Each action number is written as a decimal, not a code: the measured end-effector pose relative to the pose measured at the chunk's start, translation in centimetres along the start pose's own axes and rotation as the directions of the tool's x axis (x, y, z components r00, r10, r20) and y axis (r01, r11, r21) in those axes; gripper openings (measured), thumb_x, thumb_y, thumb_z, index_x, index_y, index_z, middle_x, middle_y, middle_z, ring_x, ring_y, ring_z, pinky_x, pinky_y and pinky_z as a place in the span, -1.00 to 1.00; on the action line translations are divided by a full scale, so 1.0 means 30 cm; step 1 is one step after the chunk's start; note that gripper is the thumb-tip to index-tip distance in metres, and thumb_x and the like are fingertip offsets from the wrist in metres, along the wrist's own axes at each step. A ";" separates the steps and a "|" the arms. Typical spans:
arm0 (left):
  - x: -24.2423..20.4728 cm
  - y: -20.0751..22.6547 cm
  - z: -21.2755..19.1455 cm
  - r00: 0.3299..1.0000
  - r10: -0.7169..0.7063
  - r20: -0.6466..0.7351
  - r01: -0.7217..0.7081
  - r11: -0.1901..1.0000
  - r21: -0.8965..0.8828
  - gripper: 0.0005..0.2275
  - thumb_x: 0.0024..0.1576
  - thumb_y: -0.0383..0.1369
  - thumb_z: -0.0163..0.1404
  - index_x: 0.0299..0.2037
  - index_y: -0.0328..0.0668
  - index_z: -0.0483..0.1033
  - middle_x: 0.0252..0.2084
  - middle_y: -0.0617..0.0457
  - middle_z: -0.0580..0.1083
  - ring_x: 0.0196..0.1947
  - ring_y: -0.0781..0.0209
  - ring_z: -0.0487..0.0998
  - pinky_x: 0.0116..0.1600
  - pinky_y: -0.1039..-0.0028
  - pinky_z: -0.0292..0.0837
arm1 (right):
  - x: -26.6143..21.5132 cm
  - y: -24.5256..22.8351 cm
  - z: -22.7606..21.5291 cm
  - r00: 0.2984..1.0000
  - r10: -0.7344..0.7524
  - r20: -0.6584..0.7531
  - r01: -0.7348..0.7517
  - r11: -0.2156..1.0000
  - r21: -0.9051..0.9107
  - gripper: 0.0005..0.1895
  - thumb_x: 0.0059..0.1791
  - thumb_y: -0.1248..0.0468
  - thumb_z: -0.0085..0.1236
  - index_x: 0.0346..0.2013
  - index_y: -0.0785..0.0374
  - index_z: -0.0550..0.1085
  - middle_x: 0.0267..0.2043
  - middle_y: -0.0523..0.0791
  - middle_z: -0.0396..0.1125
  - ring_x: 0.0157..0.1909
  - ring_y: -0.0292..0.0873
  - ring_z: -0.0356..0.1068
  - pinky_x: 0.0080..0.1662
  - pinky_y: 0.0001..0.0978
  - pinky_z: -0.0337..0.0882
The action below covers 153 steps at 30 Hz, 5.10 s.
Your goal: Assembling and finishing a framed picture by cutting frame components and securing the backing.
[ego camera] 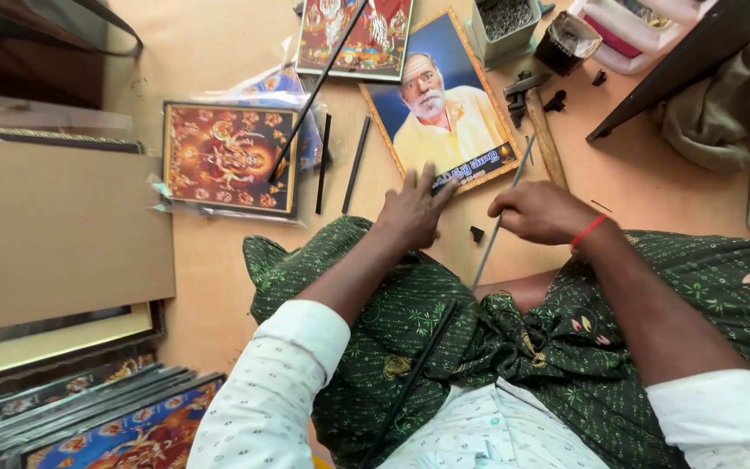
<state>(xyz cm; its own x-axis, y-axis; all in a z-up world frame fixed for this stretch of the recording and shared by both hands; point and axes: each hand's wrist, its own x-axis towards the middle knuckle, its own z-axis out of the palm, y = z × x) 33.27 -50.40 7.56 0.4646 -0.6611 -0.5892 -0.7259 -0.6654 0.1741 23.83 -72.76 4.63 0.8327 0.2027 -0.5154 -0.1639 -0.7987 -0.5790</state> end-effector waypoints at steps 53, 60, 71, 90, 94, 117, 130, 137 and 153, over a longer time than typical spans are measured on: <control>-0.001 -0.579 -0.204 0.766 -0.549 -0.335 0.248 0.733 -0.633 -0.77 0.16 -0.27 0.12 -0.07 -0.22 0.60 -0.20 -0.05 0.61 -0.26 0.09 0.63 -0.18 0.24 0.57 | 0.037 -0.166 -0.115 0.852 0.059 -0.520 0.055 0.978 0.200 -0.81 0.04 0.33 0.18 -0.04 0.25 0.54 -0.11 0.00 0.50 -0.16 -0.06 0.54 -0.08 -0.23 0.52; -0.130 -0.059 -0.110 0.993 -0.067 -0.099 -0.086 0.173 -0.981 -0.76 0.23 -0.28 0.06 -0.06 -0.32 0.50 -0.29 -0.03 0.58 -0.42 0.30 0.65 -0.39 0.55 0.52 | -0.051 -0.355 -0.225 0.469 -0.538 -0.701 0.440 0.830 -0.343 -0.56 -0.12 0.47 0.21 0.05 0.20 0.59 0.31 0.16 0.17 0.24 0.21 0.24 0.16 -0.13 0.41; -0.062 -0.053 -0.036 0.970 -0.214 0.117 0.120 0.002 -0.993 -0.57 0.22 -0.08 -0.05 0.11 -0.29 0.47 -0.22 -0.01 0.59 -0.36 0.23 0.62 -0.37 0.49 0.55 | -0.127 -0.244 -0.204 0.547 -0.281 -0.788 0.315 0.942 -0.117 -0.56 0.03 0.50 0.18 0.13 0.01 0.61 0.18 0.05 0.22 0.21 0.00 0.27 0.14 -0.22 0.42; 0.303 -0.133 0.250 0.747 -0.643 0.173 -0.029 -0.291 -0.956 -0.74 0.11 -0.51 0.03 -0.01 -0.49 0.43 -0.08 -0.26 0.54 -0.18 0.06 0.56 -0.18 0.37 0.51 | 0.137 0.019 -0.074 0.762 0.026 -0.646 0.145 0.967 0.210 -0.28 -0.18 0.49 -0.07 0.33 0.23 0.39 0.15 0.09 0.43 0.20 0.15 0.40 0.27 -0.13 0.36; 0.142 -0.102 0.130 0.849 -0.487 0.202 -0.088 -0.508 -0.857 -0.82 0.23 -0.56 -0.02 -0.02 -0.49 0.34 -0.22 -0.16 0.34 -0.45 0.06 0.31 -0.49 0.23 0.09 | 0.063 -0.068 -0.148 0.714 0.004 -0.700 0.265 0.924 0.275 -0.48 -0.05 0.40 0.01 0.23 0.26 0.48 0.15 0.04 0.45 0.09 0.03 0.49 0.13 -0.19 0.43; -1.125 -0.238 0.417 0.795 -0.585 -0.160 -0.249 -0.075 -0.966 -0.69 0.26 -0.29 0.13 0.09 -0.38 0.65 -0.27 0.09 0.56 -0.35 0.40 0.42 -0.25 0.53 0.40 | -0.034 -0.860 -0.042 0.366 -0.918 0.155 0.878 0.285 -0.386 -0.51 -0.11 0.24 0.21 0.14 -0.04 0.54 -0.06 -0.23 0.45 0.02 -0.15 0.37 0.04 -0.21 0.28; -1.275 0.166 0.512 0.575 -0.791 -0.207 -0.726 -0.378 -0.574 -0.41 0.22 -0.30 0.13 0.43 -0.27 0.18 0.11 0.02 0.50 0.03 0.32 0.56 0.10 0.44 0.58 | 0.014 -0.920 0.119 0.632 -0.753 0.183 0.740 0.516 -0.432 -0.74 0.02 -0.03 0.12 -0.34 0.06 0.49 -0.58 -0.18 0.30 -0.41 -0.16 0.38 -0.21 -0.17 0.31; -1.225 0.183 0.487 0.475 -0.868 -0.147 -0.671 -0.249 -0.698 -0.51 0.26 -0.37 0.10 0.38 -0.38 0.30 -0.02 -0.08 0.59 -0.09 0.34 0.62 -0.04 0.51 0.65 | 0.016 -0.923 0.101 0.605 -0.777 0.173 0.753 0.488 -0.441 -0.74 0.02 -0.03 0.11 -0.32 0.06 0.52 -0.57 -0.18 0.32 -0.41 -0.15 0.39 -0.22 -0.15 0.32; -1.201 0.187 0.601 0.369 -0.929 0.012 -0.735 -0.300 -0.608 -0.62 0.19 -0.58 0.07 0.23 -0.47 0.40 -0.15 -0.02 0.60 -0.26 0.39 0.56 -0.19 0.59 0.51 | 0.150 -0.843 -0.262 0.878 -0.340 0.337 0.472 0.729 -0.496 -0.59 -0.05 -0.11 0.27 -0.17 0.12 0.67 -0.36 -0.11 0.59 -0.41 -0.11 0.51 -0.29 -0.25 0.58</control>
<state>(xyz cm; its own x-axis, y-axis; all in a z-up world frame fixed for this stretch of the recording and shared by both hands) 3.31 -24.06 15.53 0.8400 0.3786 -0.3886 0.1840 0.4749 0.8606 35.90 -56.10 21.92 0.6088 0.6400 -0.4687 0.5360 -0.7674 -0.3518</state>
